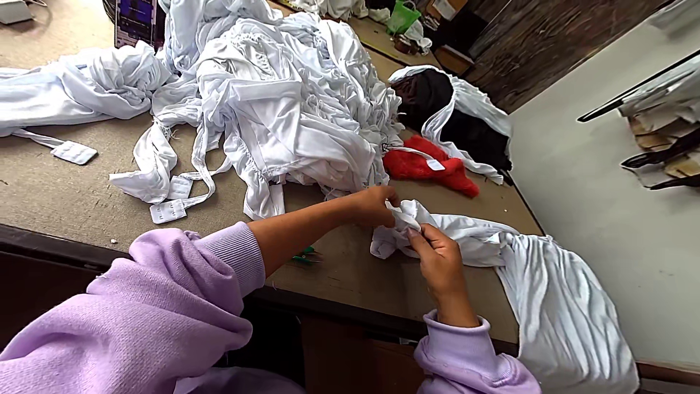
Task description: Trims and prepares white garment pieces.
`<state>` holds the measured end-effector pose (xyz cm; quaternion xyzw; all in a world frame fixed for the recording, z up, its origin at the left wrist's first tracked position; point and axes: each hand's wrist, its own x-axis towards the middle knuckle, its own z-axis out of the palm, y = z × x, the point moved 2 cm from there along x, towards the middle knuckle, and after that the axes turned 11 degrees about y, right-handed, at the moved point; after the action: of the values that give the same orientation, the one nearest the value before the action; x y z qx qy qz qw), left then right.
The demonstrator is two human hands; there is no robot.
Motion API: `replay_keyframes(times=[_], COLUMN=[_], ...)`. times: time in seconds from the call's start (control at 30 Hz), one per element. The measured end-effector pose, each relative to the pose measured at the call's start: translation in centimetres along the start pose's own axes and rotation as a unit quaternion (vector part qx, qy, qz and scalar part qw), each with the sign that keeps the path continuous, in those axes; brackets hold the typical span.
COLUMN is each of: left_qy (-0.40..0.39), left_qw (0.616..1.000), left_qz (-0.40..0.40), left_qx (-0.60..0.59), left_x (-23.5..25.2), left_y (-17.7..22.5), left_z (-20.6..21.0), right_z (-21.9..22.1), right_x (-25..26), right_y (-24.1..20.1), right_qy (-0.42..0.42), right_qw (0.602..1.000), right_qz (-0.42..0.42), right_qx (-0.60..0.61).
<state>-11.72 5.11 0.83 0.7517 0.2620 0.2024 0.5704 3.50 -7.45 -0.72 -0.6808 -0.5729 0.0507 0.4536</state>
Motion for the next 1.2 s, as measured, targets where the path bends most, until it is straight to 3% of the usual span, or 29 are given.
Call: replay_keyframes(times=[0.17,0.27,0.33,0.43,0.53,0.7,0.9,1.0,1.1,1.2], left_qy=[0.034,0.081,0.077,0.073,0.079,0.023,0.058,0.095,0.082,0.076], left_qw=[0.980,0.954,0.942,0.951,0.956,0.948,0.947,0.940,0.943,0.927], left_qz=[0.146,0.115,0.092,0.082,0.118,0.169,0.246,0.272,0.270,0.317], left_qx=[0.132,0.265,0.315,0.288,0.256,0.269,0.198,0.184,0.177,0.186], left_x=[0.8,0.7,0.8,1.1,1.5,1.9,1.9,2.0,1.7,2.0], left_y=[-0.3,-0.2,-0.6,-0.9,-0.3,-0.4,0.3,1.2,2.0,2.1], left_z=[1.2,1.3,1.0,0.0,-0.6,1.1,1.9,1.9,2.0,2.7], right_z=[-0.6,-1.6,-2.0,-1.9,-1.8,0.2,-1.8,-2.4,-3.0,-3.3], right_x=[-0.5,-1.0,-1.4,-1.9,-1.7,-0.5,0.4,0.3,0.0,-0.6], right_y=[-0.2,-0.2,-0.5,-0.7,-1.6,-1.5,-1.7,-1.9,-1.6,-1.5], right_qy=[0.013,0.002,-0.035,-0.079,0.005,0.004,0.066,0.082,0.076,0.057], right_qw=[1.000,0.999,0.997,0.987,0.986,0.963,0.989,0.983,0.981,0.986], right_qz=[-0.001,-0.032,-0.056,-0.070,-0.060,-0.093,-0.006,-0.018,-0.034,-0.028], right_qx=[0.015,0.022,-0.034,-0.123,-0.155,-0.254,-0.129,-0.165,-0.174,-0.154])
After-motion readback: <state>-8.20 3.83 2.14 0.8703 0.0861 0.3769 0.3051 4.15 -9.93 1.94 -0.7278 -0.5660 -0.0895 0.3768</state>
